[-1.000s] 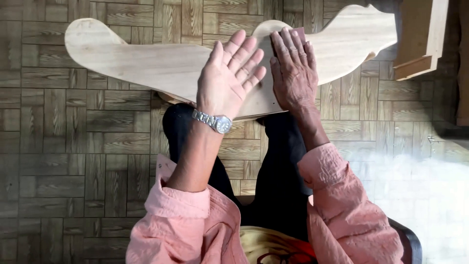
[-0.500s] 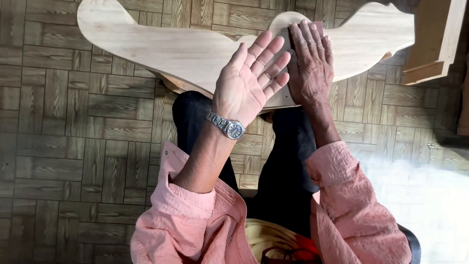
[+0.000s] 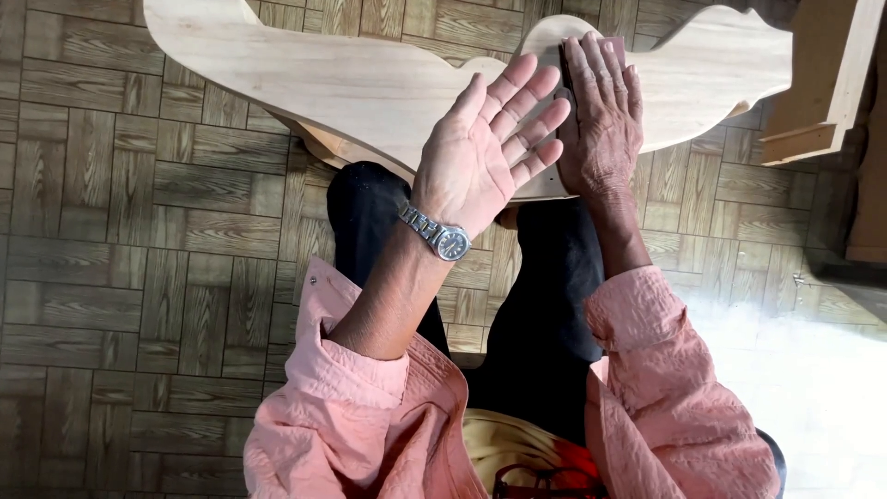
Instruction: The person sits on a low chair and sands a large, irregularly shaped piece of light-colored wood using a sanding block. They hold the wood with one hand and rub the sanding block across the surface with the other, occasionally repositioning the wood to reach different areas.
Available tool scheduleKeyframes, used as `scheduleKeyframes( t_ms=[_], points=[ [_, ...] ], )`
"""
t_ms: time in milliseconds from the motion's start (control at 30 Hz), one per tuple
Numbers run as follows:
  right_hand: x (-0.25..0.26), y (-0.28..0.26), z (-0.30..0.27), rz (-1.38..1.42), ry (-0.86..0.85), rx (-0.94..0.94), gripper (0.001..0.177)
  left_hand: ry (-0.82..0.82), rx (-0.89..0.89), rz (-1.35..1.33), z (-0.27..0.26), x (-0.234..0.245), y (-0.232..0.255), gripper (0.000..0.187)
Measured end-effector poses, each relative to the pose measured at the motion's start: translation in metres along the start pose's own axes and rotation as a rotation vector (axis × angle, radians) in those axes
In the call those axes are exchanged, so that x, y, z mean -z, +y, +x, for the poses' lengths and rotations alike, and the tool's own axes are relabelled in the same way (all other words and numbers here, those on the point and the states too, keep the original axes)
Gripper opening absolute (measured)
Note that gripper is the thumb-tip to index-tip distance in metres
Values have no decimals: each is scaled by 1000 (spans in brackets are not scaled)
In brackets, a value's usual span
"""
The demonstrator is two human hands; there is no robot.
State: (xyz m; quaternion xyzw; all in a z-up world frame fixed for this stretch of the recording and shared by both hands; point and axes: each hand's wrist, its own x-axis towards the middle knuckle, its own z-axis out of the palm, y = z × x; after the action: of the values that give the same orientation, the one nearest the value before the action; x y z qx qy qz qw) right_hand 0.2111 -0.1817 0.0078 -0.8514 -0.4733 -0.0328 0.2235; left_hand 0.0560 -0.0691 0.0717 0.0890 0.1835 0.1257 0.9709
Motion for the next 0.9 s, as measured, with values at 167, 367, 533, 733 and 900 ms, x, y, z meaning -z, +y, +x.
scheduleKeyframes(
  t_ms=[167,367,533,733,900],
  points=[
    [0,3,-1,6,-18,9,55,6,16,-11,0,-1,-1,57],
    [-6,7,0,-32,14,27,54,-3,5,0,6,6,1,59],
    [-2,0,1,0,28,9,49,115,-12,24,8,5,2,58],
    [-3,0,1,-6,45,8,47,117,0,-27,13,11,2,55],
    [-4,0,0,-8,34,-1,48,144,19,-12,25,33,4,56]
  ],
)
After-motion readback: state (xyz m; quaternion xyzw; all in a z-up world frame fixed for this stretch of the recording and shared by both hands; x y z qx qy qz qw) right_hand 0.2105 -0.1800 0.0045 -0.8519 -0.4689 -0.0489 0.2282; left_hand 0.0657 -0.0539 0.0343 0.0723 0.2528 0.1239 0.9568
